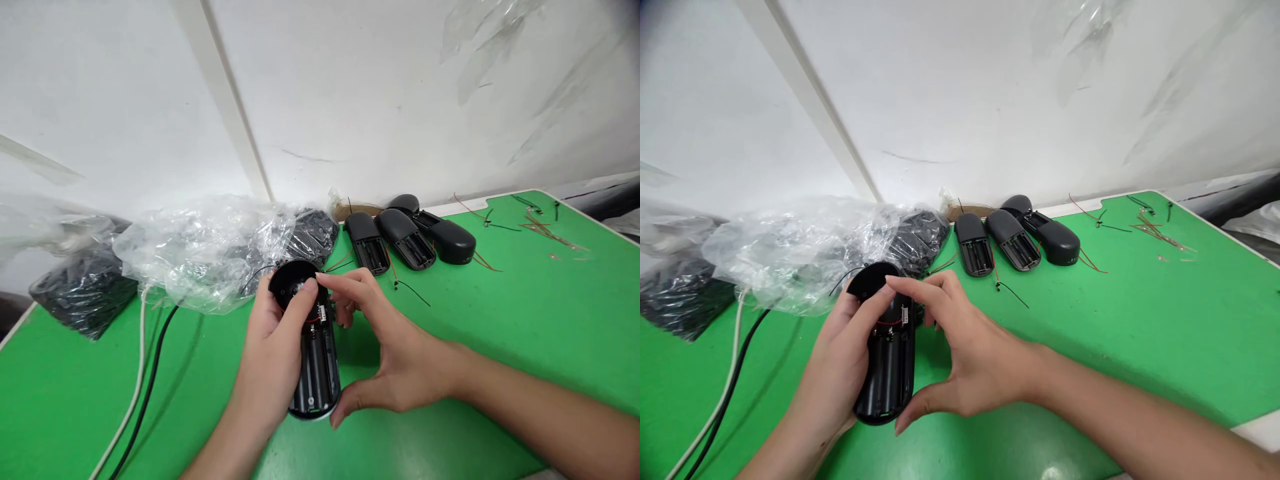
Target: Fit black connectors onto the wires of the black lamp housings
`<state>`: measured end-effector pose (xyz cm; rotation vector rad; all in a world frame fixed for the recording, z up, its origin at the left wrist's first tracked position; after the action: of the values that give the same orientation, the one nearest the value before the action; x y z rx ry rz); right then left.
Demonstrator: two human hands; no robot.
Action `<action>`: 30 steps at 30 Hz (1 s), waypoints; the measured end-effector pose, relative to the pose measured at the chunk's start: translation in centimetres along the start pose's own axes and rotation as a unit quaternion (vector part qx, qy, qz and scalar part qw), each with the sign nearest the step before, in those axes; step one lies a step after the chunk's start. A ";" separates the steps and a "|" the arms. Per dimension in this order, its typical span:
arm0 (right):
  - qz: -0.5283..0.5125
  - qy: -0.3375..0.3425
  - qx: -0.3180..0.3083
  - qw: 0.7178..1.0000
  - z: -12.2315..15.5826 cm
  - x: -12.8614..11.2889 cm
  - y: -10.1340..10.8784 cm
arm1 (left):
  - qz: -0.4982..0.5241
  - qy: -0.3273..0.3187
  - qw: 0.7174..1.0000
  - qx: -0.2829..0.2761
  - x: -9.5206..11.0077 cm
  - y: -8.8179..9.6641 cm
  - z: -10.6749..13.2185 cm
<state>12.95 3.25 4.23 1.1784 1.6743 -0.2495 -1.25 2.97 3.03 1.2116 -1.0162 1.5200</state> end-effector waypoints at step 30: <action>-0.025 -0.036 0.003 0.999 0.3 0.2 -0.2 | -0.025 -0.003 1.000 -0.003 -0.1 -0.3 0.1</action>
<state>12.98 3.05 3.82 1.1198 1.6434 -0.3251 -0.88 2.92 2.93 1.2299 -0.9874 1.4745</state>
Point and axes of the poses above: each hand's wrist, its own z-axis away from the middle knuckle, its own y-axis out of the back of the hand, x = y × z, the point moved 7 cm from there along -z, towards the middle knuckle, and after that the axes turned 1 degree about -y, right-handed, at the moved point
